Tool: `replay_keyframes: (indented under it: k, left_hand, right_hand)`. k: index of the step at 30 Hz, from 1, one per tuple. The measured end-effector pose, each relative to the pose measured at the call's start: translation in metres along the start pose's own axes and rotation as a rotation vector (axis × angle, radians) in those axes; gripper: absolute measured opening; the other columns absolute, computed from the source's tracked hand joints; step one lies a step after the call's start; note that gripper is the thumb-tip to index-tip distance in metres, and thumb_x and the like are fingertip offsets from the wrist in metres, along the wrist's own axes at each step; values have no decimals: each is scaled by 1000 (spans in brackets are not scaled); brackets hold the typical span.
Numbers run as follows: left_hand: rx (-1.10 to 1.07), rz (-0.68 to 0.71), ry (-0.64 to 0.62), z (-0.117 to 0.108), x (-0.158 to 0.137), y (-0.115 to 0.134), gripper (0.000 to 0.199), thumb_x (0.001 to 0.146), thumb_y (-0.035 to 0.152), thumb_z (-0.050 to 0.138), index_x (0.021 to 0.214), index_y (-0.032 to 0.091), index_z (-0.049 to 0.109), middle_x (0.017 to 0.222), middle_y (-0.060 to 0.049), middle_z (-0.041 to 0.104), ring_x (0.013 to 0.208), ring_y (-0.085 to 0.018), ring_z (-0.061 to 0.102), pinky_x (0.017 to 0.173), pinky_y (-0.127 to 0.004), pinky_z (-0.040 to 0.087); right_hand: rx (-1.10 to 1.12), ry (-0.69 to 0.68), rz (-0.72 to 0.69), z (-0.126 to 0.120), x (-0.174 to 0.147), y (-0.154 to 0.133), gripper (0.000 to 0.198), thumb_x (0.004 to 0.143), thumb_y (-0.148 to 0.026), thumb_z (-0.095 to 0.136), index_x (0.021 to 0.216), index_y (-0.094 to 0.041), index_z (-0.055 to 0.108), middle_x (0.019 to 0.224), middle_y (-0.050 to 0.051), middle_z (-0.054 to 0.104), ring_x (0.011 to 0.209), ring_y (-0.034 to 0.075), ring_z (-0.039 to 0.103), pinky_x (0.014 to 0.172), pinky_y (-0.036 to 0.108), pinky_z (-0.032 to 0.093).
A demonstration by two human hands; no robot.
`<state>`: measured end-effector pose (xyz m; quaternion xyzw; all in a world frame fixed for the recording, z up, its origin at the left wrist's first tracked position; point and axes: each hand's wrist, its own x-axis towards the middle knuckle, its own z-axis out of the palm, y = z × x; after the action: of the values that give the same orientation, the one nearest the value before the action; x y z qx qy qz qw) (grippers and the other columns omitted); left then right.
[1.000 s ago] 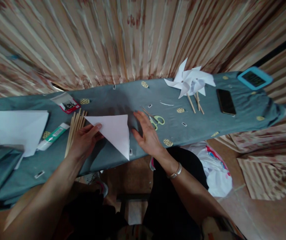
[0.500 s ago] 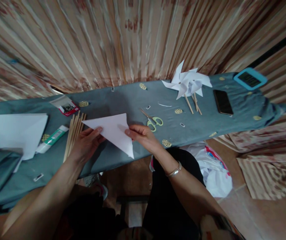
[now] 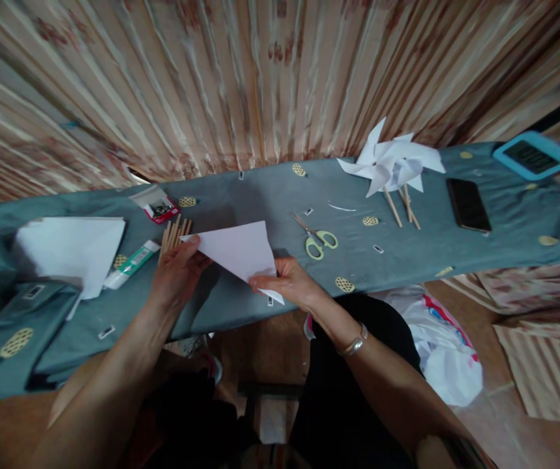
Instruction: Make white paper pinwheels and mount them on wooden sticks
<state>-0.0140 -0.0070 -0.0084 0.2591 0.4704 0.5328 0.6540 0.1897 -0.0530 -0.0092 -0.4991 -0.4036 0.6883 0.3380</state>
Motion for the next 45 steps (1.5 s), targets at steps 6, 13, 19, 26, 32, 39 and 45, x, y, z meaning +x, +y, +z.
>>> replay_keyframes:
  k: [6,13,19,26,32,39,45]
  left_hand:
    - [-79,55,75,-12,11,10,14,77,28,75,78,16,69,73,0,71,66,-12,65,62,-22,52]
    - [-84,90,115,-17,18,10,11,80,29,70,77,19,68,73,-1,71,68,-14,66,65,-24,53]
    - [-64,123,144,-20,24,22,26,89,35,60,78,15,73,76,-4,72,68,-13,66,63,-22,53]
    - [-64,-67,-148,3,5,5,27,73,33,80,96,22,72,96,-5,76,84,-18,72,78,-31,59]
    - [-19,-123,-136,7,-1,-11,19,65,20,82,81,18,71,84,-3,76,71,-16,71,72,-30,59]
    - [-14,-196,-240,9,-4,-11,20,70,18,79,88,16,70,81,-4,76,77,-18,74,77,-32,61]
    - [3,-224,-282,9,-6,-17,25,70,22,79,93,16,70,83,-5,77,76,-18,74,76,-33,61]
  right_hand:
    - [42,-45,17,1,-4,2,35,57,-45,88,60,-17,69,57,-3,66,49,7,54,51,21,44]
    - [3,-87,33,-5,-11,3,36,61,-47,86,60,-17,66,55,-4,65,48,6,53,50,20,45]
    - [-31,-85,19,-15,-17,6,35,65,-46,84,63,-16,67,59,-2,66,51,7,54,53,21,45]
    - [-9,42,-96,-14,-10,12,39,62,-52,85,66,-19,65,61,-3,65,55,9,55,56,24,45]
    - [-83,63,-191,-12,-5,5,39,67,-55,81,79,-18,72,72,0,69,64,11,58,60,24,44]
    - [123,201,-307,-17,4,-12,45,63,-60,82,84,-22,75,76,0,72,65,12,62,60,24,49]
    - [155,186,-330,-13,7,-10,36,63,-51,85,78,-20,72,70,-2,68,60,9,57,59,24,49]
